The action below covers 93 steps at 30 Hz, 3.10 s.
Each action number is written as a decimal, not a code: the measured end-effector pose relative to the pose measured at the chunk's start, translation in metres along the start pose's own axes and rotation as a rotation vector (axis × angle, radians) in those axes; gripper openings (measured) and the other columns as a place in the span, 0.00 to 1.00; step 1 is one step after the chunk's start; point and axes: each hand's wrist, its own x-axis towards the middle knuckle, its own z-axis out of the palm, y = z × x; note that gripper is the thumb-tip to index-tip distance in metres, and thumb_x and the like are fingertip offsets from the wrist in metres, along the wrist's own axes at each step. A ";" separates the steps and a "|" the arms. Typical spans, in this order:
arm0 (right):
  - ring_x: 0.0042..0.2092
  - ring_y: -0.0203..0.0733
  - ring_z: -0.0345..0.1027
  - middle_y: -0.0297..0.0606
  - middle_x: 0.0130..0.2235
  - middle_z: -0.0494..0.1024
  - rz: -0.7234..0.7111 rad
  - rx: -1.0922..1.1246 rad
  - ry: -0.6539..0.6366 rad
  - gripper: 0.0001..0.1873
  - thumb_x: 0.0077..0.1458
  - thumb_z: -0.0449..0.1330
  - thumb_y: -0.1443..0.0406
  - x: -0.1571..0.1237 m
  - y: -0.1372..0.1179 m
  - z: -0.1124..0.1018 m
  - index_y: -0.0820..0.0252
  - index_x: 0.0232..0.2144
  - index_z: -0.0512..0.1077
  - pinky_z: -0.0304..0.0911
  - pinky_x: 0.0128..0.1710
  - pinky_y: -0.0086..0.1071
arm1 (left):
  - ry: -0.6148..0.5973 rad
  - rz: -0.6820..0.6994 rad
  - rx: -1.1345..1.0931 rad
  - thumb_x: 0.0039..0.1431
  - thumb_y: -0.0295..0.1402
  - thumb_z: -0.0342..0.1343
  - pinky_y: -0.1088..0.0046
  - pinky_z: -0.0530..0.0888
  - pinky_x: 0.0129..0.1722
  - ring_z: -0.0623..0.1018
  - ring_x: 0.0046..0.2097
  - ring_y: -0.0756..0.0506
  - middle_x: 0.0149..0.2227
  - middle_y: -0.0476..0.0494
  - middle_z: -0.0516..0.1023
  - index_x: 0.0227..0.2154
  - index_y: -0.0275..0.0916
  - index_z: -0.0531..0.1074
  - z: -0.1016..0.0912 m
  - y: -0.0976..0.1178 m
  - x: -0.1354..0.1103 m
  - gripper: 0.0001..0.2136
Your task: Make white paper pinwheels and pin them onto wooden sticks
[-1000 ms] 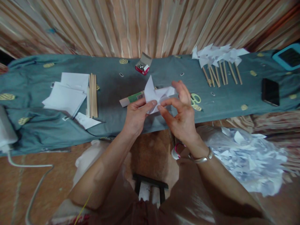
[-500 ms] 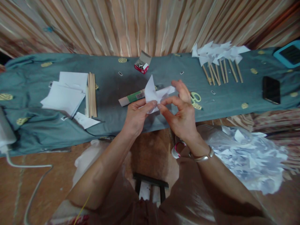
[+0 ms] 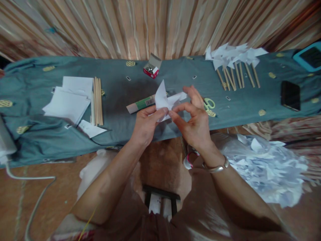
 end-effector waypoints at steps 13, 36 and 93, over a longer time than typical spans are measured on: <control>0.69 0.55 0.48 0.31 0.63 0.65 -0.032 -0.026 -0.017 0.04 0.56 0.62 0.63 0.000 0.003 -0.002 0.52 0.29 0.72 0.48 0.66 0.62 | 0.035 0.015 0.057 0.40 0.33 0.70 0.72 0.74 0.40 0.78 0.32 0.50 0.28 0.50 0.82 0.27 0.38 0.81 0.000 -0.002 0.000 0.08; 0.65 0.50 0.57 0.38 0.61 0.69 0.097 0.231 0.029 0.12 0.59 0.59 0.55 0.002 -0.003 -0.025 0.50 0.44 0.73 0.51 0.65 0.56 | 0.115 -0.061 -0.054 0.38 0.34 0.70 0.70 0.77 0.40 0.79 0.33 0.49 0.29 0.49 0.82 0.27 0.38 0.79 -0.002 0.007 0.003 0.11; 0.71 0.54 0.42 0.26 0.66 0.61 -0.048 -0.001 -0.165 0.07 0.58 0.59 0.55 -0.004 -0.011 -0.030 0.50 0.33 0.72 0.42 0.69 0.57 | 0.024 -0.110 0.170 0.38 0.33 0.71 0.71 0.75 0.32 0.77 0.27 0.48 0.25 0.47 0.80 0.25 0.35 0.80 -0.001 -0.003 -0.005 0.10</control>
